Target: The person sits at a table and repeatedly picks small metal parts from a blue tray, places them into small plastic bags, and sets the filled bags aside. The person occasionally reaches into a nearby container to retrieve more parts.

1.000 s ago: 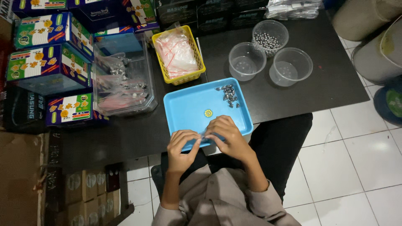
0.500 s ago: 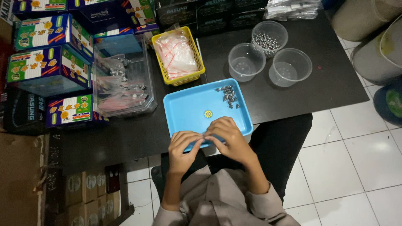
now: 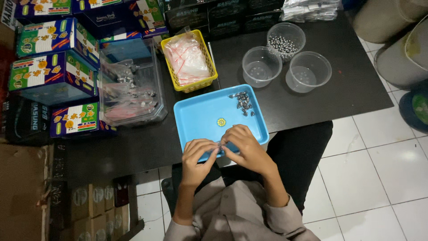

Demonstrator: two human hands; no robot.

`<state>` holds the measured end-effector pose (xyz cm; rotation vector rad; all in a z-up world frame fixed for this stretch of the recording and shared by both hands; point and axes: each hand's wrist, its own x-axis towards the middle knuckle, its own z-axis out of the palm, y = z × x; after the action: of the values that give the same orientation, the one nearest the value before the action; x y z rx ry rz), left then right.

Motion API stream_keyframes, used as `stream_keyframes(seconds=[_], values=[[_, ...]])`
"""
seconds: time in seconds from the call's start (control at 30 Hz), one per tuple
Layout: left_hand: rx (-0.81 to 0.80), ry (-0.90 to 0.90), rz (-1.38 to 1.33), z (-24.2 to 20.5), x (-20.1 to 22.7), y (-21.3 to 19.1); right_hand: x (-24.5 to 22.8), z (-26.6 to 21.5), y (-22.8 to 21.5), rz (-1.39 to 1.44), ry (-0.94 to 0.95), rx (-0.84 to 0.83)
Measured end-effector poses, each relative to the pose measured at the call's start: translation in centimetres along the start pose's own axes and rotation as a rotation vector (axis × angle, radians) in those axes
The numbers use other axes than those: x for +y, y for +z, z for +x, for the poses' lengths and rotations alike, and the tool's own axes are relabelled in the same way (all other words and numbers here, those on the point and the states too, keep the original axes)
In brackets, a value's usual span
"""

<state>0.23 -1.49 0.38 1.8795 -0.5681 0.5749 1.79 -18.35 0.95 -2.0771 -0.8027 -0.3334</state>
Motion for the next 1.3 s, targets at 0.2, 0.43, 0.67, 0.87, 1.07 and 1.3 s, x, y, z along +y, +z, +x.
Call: stream_keyframes(seconds=[0.2,0.43,0.67,0.87,1.07,1.3], values=[[0.002,0.006,0.005,-0.5,-0.9,0.4,-0.4,0.1,-0.5,0.001,-0.005,-0.011],[0.006,-0.005,-0.018,-0.4,-0.9,0.3,-0.3,0.3,-0.9,-0.002,-0.026,0.037],[-0.03,0.014,0.032,-0.2,-0.6,0.5,-0.1,-0.1,-0.4,-0.055,-0.03,0.044],[-0.003,0.022,0.053,-0.4,-0.6,0.7,0.3,-0.2,0.5,-0.102,-0.062,0.089],[0.042,0.043,0.069,-0.2,-0.1,1.1,0.5,-0.2,1.2,-0.128,-0.092,0.17],[0.046,0.044,0.044,0.1,0.0,0.7,-0.6,0.2,-0.3,0.018,0.007,0.113]])
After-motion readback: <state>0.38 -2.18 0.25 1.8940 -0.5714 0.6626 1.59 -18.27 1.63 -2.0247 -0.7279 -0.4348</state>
